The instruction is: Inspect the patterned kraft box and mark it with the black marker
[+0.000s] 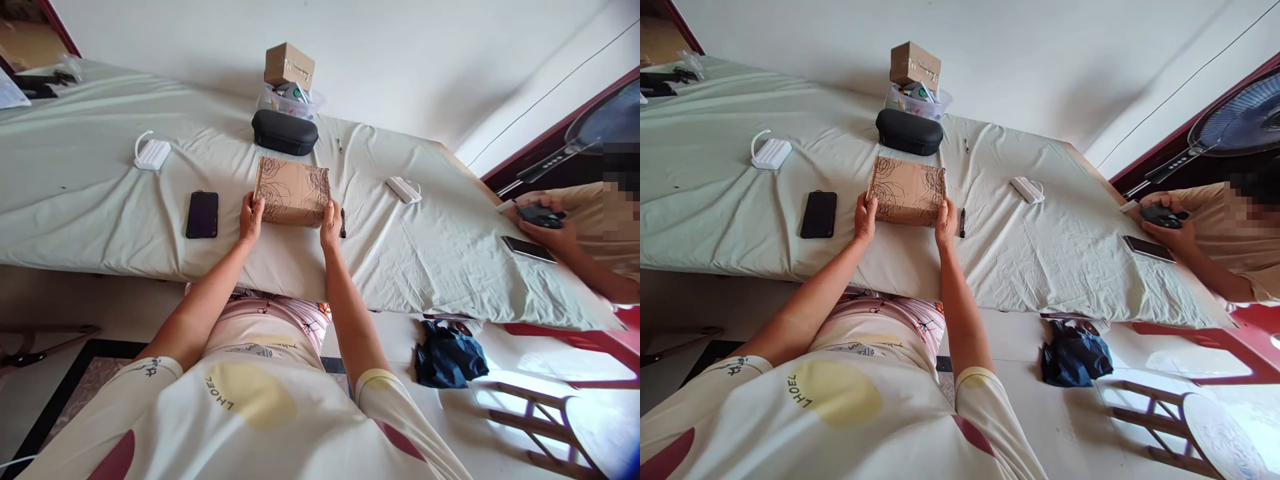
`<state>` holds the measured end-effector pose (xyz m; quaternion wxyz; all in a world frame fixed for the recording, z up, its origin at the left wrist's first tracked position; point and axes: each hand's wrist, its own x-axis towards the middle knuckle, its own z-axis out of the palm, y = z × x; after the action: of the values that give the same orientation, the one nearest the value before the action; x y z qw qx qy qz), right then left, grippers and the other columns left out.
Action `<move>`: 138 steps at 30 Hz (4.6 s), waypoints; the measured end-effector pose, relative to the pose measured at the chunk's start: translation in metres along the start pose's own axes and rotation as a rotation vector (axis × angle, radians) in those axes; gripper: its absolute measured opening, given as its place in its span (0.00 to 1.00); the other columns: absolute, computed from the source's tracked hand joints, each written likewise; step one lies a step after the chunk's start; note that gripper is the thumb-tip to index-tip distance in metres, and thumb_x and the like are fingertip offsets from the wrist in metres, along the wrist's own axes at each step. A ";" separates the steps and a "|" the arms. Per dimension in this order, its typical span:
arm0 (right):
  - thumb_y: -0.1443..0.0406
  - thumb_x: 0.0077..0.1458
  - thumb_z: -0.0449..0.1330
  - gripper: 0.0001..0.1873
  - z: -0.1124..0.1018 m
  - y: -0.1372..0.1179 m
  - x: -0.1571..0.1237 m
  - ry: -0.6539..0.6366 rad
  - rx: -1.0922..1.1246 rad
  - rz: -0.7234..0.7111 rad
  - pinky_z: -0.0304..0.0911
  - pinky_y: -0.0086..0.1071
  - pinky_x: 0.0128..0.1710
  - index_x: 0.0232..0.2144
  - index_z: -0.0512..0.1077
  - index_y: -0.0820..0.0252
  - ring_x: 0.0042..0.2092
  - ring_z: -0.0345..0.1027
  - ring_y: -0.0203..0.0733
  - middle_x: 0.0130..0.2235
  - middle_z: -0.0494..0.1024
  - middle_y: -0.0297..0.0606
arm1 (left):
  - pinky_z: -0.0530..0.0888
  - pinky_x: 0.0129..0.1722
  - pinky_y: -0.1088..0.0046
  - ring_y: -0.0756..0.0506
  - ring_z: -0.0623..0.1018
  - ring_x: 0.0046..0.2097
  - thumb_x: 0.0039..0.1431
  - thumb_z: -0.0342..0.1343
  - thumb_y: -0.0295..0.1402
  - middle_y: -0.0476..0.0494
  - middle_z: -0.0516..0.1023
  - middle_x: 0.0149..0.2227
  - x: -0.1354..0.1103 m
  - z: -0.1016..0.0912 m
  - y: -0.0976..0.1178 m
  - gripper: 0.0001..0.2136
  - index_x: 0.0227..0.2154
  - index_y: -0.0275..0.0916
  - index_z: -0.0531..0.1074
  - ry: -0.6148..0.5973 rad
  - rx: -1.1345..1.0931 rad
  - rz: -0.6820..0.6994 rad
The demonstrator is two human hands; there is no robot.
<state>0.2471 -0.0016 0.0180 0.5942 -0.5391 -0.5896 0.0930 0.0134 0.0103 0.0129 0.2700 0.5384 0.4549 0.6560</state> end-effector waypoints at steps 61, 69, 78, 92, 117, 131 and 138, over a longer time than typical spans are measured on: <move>0.55 0.69 0.51 0.35 -0.010 -0.006 -0.020 0.102 -0.144 -0.104 0.77 0.38 0.44 0.74 0.51 0.55 0.50 0.78 0.44 0.56 0.78 0.50 | 0.59 0.71 0.43 0.29 0.60 0.74 0.63 0.57 0.32 0.33 0.61 0.73 -0.019 0.004 0.026 0.25 0.64 0.45 0.72 -0.171 0.592 0.423; 0.45 0.66 0.54 0.27 -0.010 -0.016 -0.027 0.107 -0.119 -0.085 0.72 0.31 0.33 0.53 0.73 0.59 0.40 0.74 0.42 0.41 0.77 0.42 | 0.53 0.72 0.40 0.27 0.57 0.75 0.69 0.53 0.46 0.32 0.59 0.74 -0.018 0.002 0.022 0.28 0.67 0.42 0.69 -0.111 0.678 0.439; 0.46 0.71 0.51 0.24 0.005 -0.039 -0.047 -0.180 -0.133 -0.461 0.74 0.34 0.35 0.51 0.73 0.57 0.34 0.73 0.40 0.36 0.79 0.40 | 0.48 0.71 0.35 0.25 0.51 0.77 0.69 0.46 0.59 0.27 0.57 0.75 -0.023 0.004 0.013 0.35 0.68 0.41 0.68 -0.088 0.569 0.547; 0.56 0.70 0.55 0.23 0.005 -0.054 -0.048 -0.105 -0.587 -0.633 0.57 0.50 0.70 0.64 0.72 0.46 0.70 0.61 0.54 0.66 0.73 0.42 | 0.60 0.73 0.48 0.34 0.54 0.77 0.73 0.50 0.47 0.29 0.53 0.76 -0.021 0.010 0.004 0.25 0.66 0.39 0.66 -0.140 0.382 0.699; 0.59 0.71 0.50 0.35 0.005 -0.021 -0.038 -0.073 -0.196 -0.318 0.76 0.49 0.59 0.76 0.49 0.51 0.64 0.72 0.52 0.70 0.68 0.46 | 0.65 0.70 0.50 0.34 0.61 0.74 0.72 0.48 0.51 0.23 0.59 0.72 -0.024 0.003 0.011 0.26 0.62 0.38 0.64 -0.131 0.319 0.560; 0.49 0.70 0.54 0.25 0.008 -0.014 -0.035 -0.166 -0.046 -0.084 0.80 0.37 0.44 0.57 0.78 0.55 0.45 0.80 0.44 0.50 0.84 0.43 | 0.71 0.66 0.57 0.37 0.75 0.64 0.71 0.46 0.56 0.27 0.73 0.61 -0.021 -0.003 0.004 0.29 0.62 0.38 0.64 -0.011 0.185 0.399; 0.44 0.66 0.57 0.29 0.010 -0.015 -0.035 -0.144 -0.059 -0.072 0.77 0.31 0.35 0.58 0.77 0.56 0.41 0.79 0.41 0.53 0.82 0.46 | 0.81 0.51 0.62 0.40 0.81 0.56 0.72 0.42 0.58 0.27 0.76 0.59 -0.013 -0.005 -0.015 0.33 0.69 0.41 0.53 -0.068 -0.010 0.165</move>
<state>0.2210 -0.0280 0.0050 0.5372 -0.5268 -0.6522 0.0928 0.0104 0.0041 -0.0067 0.2330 0.5947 0.3961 0.6597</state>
